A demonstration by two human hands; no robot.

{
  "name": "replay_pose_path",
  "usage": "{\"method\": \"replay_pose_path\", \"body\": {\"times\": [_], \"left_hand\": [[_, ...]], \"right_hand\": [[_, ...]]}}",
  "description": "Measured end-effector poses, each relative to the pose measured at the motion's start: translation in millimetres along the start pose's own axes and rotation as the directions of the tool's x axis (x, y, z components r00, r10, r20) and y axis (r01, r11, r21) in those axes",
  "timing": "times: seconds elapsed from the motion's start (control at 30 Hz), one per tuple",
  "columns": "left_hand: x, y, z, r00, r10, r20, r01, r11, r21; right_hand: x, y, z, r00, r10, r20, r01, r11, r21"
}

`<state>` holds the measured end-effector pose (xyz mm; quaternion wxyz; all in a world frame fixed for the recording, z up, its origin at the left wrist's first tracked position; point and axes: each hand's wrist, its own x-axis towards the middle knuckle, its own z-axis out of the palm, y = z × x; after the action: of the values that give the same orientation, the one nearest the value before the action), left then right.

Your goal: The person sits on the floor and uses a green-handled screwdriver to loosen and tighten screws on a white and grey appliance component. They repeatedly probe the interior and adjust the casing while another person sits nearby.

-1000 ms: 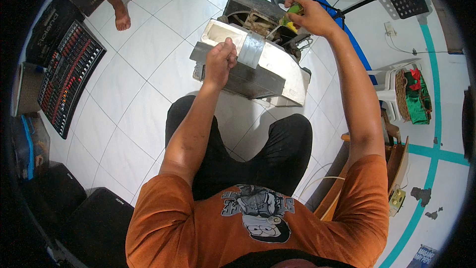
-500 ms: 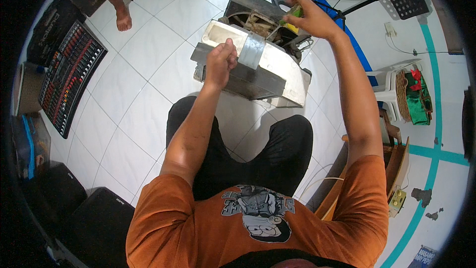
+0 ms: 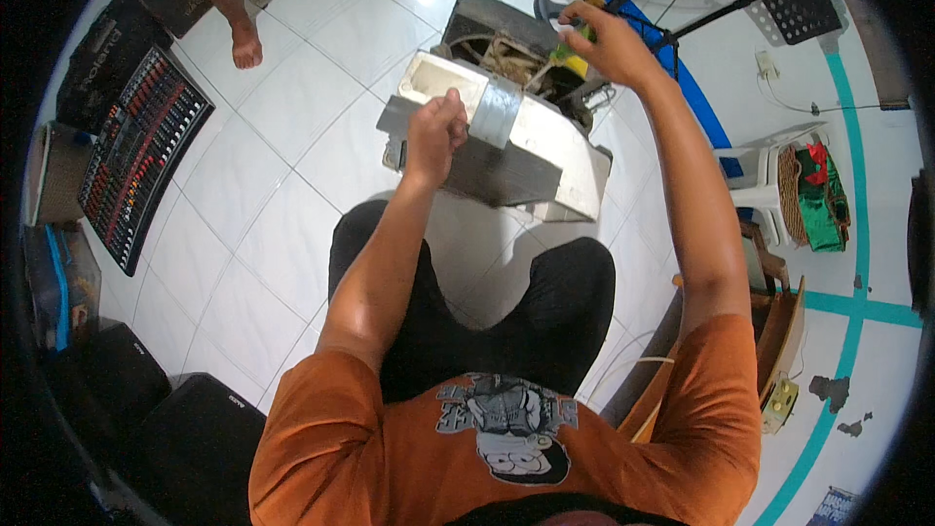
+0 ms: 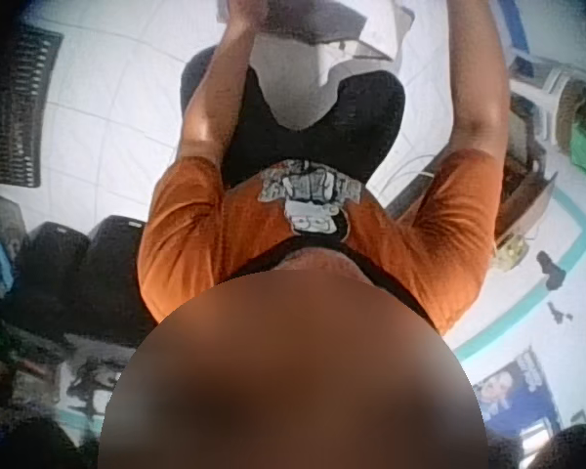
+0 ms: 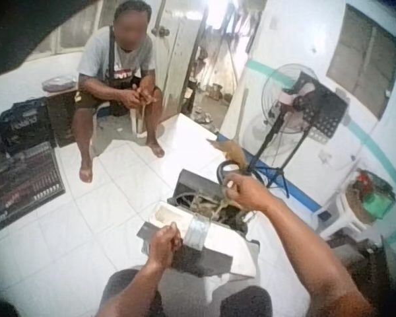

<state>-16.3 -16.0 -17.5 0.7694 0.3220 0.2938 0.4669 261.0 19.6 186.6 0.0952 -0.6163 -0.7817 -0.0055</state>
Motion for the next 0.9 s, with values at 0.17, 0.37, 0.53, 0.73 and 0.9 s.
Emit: {"method": "replay_pose_path", "body": {"times": [0.17, 0.37, 0.53, 0.73, 0.9], "left_hand": [[2, -1, 4, 1.0, 0.003, -0.018, -0.004, 0.999, -0.051], [0, 0, 1, 0.999, 0.026, 0.023, -0.025, 0.999, -0.04], [-2, -2, 2, 1.0, 0.008, -0.016, -0.009, 0.997, -0.071], [1, 1, 6, 0.998, -0.029, -0.05, 0.023, 0.994, -0.104], [-1, 3, 6, 1.0, -0.002, -0.017, 0.001, 0.997, -0.083]], "right_hand": [[3, -1, -3, 0.99, 0.114, 0.081, -0.128, 0.972, 0.199], [3, -13, 7, 0.989, 0.147, -0.034, -0.142, 0.983, 0.115], [3, -12, 1, 0.996, 0.058, -0.07, -0.049, 0.99, 0.132], [1, -27, -14, 0.985, 0.171, 0.022, -0.172, 0.97, 0.174], [0, -32, -16, 0.987, 0.159, 0.01, -0.159, 0.975, 0.157]]}}
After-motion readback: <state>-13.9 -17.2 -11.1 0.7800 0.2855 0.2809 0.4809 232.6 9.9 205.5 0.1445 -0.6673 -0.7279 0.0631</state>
